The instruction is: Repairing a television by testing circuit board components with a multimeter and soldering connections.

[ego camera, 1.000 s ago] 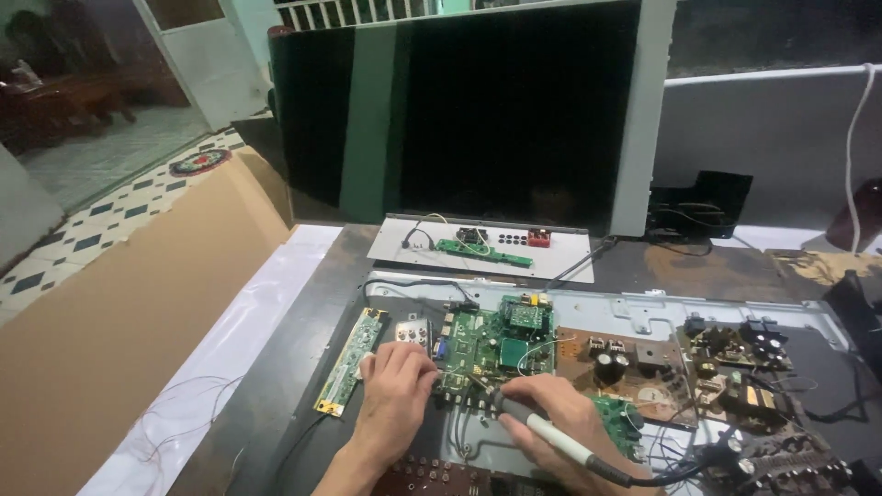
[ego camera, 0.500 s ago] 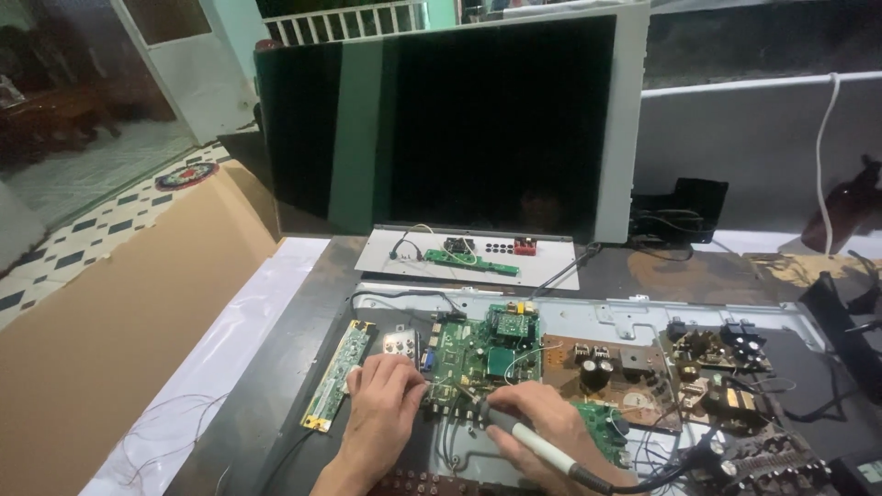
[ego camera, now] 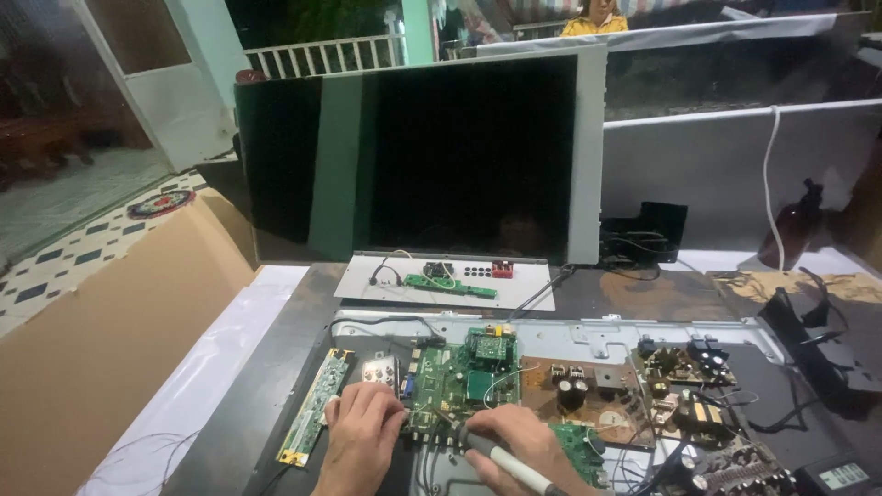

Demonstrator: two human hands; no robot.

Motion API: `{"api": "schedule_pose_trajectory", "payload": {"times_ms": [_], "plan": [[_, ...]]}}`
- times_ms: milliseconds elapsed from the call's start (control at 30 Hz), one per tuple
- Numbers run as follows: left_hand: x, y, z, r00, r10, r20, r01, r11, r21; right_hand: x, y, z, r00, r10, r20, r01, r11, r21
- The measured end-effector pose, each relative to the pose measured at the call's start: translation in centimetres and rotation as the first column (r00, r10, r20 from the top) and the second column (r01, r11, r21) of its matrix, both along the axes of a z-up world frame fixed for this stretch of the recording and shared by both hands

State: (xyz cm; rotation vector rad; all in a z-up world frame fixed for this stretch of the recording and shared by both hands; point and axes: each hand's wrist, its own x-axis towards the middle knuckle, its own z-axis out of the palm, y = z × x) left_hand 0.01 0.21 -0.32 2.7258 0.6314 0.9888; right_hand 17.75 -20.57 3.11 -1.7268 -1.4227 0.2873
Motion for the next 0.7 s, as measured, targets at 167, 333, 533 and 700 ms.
{"api": "schedule_pose_trajectory", "payload": {"times_ms": [167,333,533,700], "plan": [[0.2,0.5,-1.1,1.0,0.014,0.014,-0.014,1.0,-0.003,0.3,0.4,-0.8,1.0,-0.021,0.009,0.021,0.997,-0.074],[0.6,1.1,-1.9,0.999,0.053,0.01,-0.053,0.998,-0.023,-0.7,0.5,-0.4,0.994,-0.111,-0.025,0.108,0.99,-0.087],[0.7,0.9,-1.7,0.997,0.076,0.0,-0.076,0.996,-0.05,0.4,1.2,-2.4,0.997,-0.036,0.075,0.03,0.997,0.075],[0.6,0.5,-1.0,0.998,0.06,0.025,-0.058,0.996,-0.064,1.1,2.0,-4.8,0.991,-0.034,0.131,0.012,0.986,0.167]]}}
